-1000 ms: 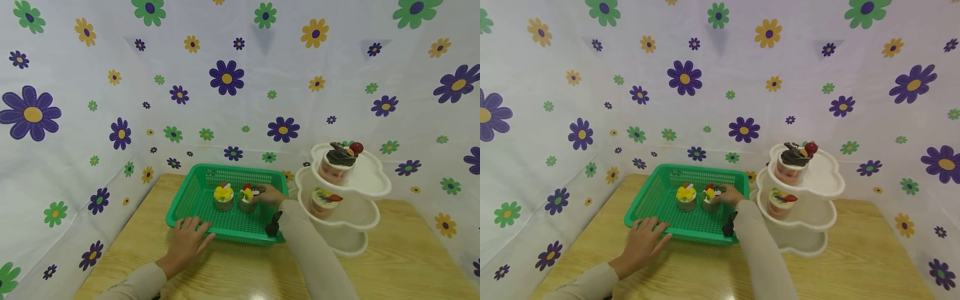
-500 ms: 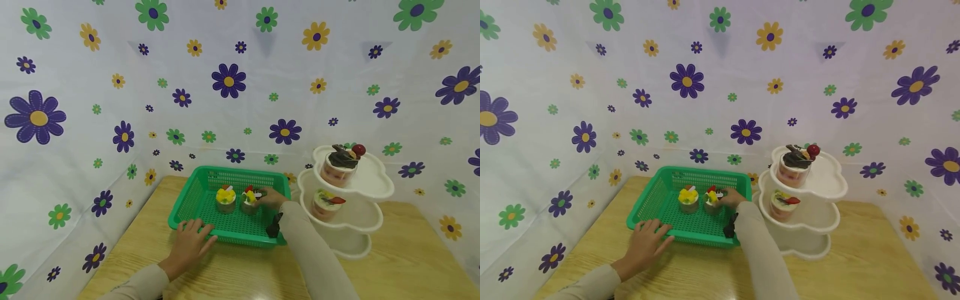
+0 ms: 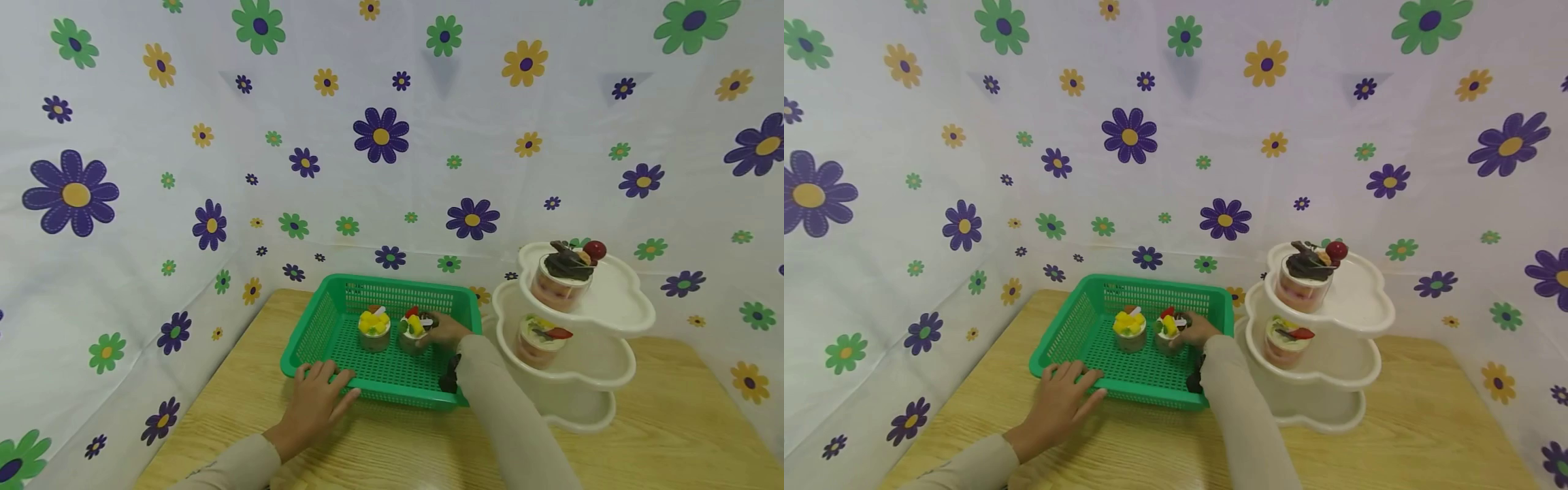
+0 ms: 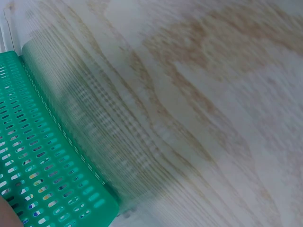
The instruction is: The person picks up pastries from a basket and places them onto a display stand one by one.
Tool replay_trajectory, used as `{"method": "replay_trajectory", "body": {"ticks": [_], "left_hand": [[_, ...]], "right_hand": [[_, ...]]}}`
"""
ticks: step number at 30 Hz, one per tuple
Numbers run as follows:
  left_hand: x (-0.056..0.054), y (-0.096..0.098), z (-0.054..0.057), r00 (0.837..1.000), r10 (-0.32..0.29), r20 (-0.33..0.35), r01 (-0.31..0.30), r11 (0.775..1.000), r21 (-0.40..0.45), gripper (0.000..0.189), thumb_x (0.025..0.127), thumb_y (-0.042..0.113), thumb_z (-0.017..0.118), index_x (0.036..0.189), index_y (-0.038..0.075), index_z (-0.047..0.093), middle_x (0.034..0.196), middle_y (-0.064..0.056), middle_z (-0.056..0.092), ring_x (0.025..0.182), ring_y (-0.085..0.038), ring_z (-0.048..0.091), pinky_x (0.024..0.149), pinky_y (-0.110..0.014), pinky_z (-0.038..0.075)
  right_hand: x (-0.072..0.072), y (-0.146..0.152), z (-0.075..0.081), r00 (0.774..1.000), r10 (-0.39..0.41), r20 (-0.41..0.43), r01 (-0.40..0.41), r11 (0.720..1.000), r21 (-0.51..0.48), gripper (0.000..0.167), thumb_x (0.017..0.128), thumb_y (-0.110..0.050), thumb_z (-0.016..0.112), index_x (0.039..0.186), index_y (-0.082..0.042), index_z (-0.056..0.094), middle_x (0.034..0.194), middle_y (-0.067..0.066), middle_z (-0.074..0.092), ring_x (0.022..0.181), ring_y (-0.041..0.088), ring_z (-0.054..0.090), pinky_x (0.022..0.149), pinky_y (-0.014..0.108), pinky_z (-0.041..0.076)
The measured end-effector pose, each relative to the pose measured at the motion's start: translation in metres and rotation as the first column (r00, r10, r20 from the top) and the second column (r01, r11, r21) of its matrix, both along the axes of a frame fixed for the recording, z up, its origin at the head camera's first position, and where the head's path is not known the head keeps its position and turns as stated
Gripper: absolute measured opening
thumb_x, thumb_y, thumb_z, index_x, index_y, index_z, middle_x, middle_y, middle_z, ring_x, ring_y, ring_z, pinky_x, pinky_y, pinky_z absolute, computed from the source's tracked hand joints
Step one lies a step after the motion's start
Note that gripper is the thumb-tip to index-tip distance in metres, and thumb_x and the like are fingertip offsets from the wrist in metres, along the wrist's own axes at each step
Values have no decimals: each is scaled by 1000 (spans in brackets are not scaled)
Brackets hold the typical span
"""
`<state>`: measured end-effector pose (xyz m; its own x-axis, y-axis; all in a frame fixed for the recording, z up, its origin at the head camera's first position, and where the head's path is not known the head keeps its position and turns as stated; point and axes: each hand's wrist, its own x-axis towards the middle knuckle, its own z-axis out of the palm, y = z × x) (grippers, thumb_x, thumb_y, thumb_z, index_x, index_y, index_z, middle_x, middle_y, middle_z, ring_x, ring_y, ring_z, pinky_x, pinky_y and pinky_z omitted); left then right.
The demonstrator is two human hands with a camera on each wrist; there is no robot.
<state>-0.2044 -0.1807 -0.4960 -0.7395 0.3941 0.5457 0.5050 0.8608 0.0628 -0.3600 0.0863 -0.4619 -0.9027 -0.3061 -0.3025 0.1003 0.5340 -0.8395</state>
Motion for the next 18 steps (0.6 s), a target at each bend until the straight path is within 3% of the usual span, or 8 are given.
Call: {"method": "replay_trajectory", "body": {"ticks": [9, 18], "left_hand": [[0, 0, 1, 999, 9, 46, -9, 1000, -12, 30, 96, 43, 54, 115, 22, 62, 97, 2, 52, 92, -19, 50, 87, -55, 38], [-1, -2, 1, 998, 4, 70, -5, 1000, 1, 29, 96, 42, 55, 114, 21, 62, 93, 4, 48, 89, -16, 47, 87, -55, 37]], "right_hand": [[-3, -1, -3, 995, 22, -99, -11, 993, 114, 78, 77, -7, 78, 143, -1, 38, 145, 24, 38, 130, 42, 39, 104, 54, 36], [-4, -5, 6, 992, 30, -121, -18, 995, 100, 79, 75, -8, 79, 142, 2, 38, 143, 26, 39, 129, 42, 40, 103, 53, 37]]}}
